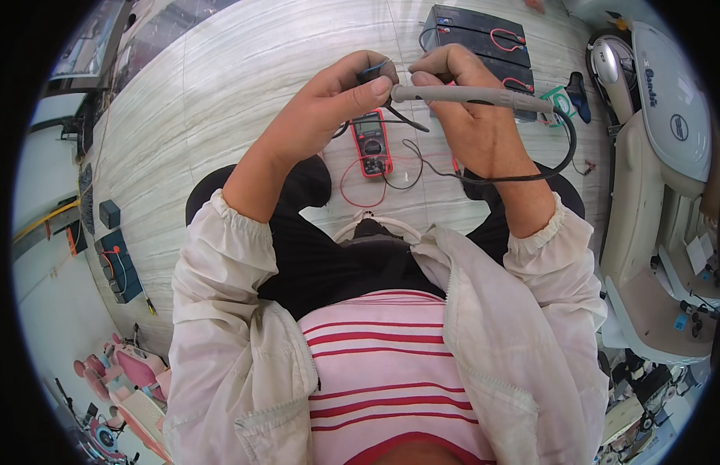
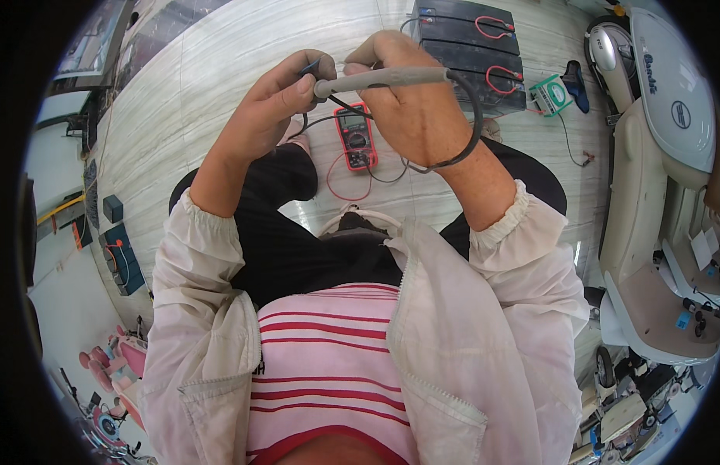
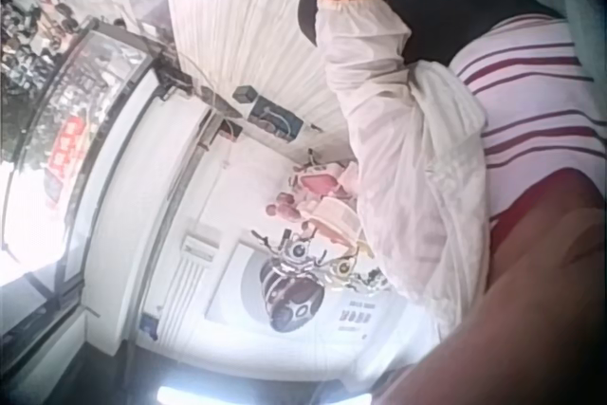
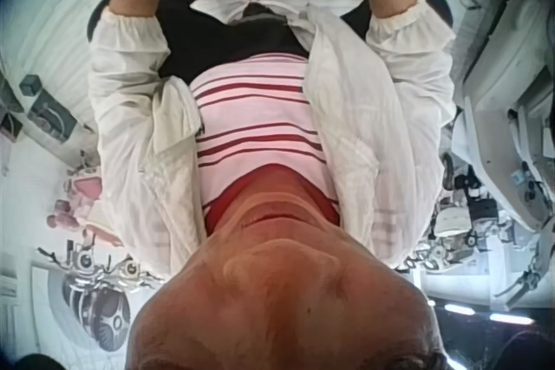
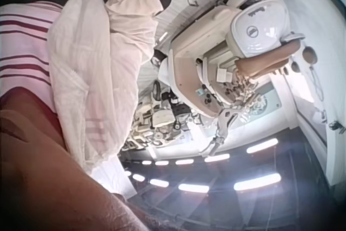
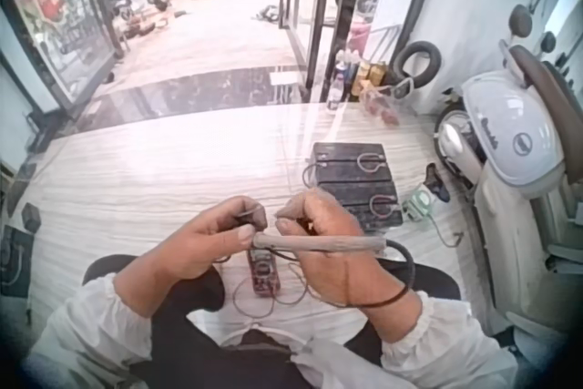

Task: The person sits on the floor and uses pliers to strip the insulation from the ends of two wires. They then twist the exposed strands together to join the wires.

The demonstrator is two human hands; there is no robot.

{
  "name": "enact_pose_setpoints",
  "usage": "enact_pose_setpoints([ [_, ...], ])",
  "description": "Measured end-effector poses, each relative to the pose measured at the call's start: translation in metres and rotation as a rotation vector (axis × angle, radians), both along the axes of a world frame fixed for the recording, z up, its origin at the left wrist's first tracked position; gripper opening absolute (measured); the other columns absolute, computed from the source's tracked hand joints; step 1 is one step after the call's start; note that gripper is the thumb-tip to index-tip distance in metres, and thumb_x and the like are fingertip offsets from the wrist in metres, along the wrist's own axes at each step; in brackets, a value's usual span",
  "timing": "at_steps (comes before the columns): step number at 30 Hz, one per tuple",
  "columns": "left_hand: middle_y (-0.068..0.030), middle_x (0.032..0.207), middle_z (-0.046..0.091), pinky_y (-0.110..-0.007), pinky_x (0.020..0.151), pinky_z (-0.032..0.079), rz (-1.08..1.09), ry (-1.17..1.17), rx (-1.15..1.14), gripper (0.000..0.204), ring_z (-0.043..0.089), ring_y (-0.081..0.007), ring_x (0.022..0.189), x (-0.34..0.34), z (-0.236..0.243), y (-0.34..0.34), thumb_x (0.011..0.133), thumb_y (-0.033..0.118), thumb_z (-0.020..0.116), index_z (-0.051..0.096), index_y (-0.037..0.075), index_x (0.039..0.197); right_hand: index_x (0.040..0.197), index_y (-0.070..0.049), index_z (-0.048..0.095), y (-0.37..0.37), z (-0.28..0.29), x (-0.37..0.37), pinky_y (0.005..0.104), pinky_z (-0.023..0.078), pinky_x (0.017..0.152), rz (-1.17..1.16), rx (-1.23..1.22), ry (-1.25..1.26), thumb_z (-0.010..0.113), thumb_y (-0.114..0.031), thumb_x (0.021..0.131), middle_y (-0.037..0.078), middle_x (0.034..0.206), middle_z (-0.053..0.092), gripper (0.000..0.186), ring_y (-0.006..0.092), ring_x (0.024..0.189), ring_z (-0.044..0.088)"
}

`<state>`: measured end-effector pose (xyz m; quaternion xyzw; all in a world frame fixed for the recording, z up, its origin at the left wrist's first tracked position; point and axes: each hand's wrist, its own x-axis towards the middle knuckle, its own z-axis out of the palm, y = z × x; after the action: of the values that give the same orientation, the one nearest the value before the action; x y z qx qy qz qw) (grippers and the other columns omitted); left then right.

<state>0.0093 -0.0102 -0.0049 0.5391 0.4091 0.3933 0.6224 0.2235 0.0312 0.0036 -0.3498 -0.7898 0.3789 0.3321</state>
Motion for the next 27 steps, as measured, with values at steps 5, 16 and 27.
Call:
enact_pose_setpoints([
  [5,0.0023,0.094,0.048,-0.023,0.074,0.033,0.0,-0.02,0.008,0.048,0.038,-0.0081,0.082,0.001,-0.003,0.0,0.098,0.04,0.058,0.054,-0.001,0.124,0.109,-0.001,0.063,-0.002,-0.004,-0.008,0.0309,0.05,0.066,-0.085,-0.101,0.201,0.066,-0.011,0.091,0.011,0.084,0.066,0.021,0.0185,0.074,0.065],
  [16,-0.0001,0.102,0.055,-0.024,0.08,0.037,-0.076,-0.004,-0.002,0.052,0.044,-0.0087,0.089,0.0,-0.008,0.001,0.1,0.037,0.056,0.05,-0.001,0.134,0.103,-0.006,0.07,0.001,-0.008,-0.008,0.0303,0.051,0.065,-0.03,-0.028,0.164,0.069,-0.011,0.09,0.007,0.09,0.064,0.014,0.018,0.075,0.065],
  [27,0.001,0.1,0.054,-0.024,0.079,0.036,-0.063,0.001,0.028,0.051,0.042,-0.0077,0.087,0.002,-0.008,0.0,0.1,0.038,0.056,0.051,0.0,0.133,0.107,-0.005,0.07,0.001,-0.004,-0.004,0.0259,0.051,0.071,-0.009,0.031,0.099,0.066,-0.008,0.093,0.003,0.092,0.061,0.015,0.013,0.083,0.064],
])
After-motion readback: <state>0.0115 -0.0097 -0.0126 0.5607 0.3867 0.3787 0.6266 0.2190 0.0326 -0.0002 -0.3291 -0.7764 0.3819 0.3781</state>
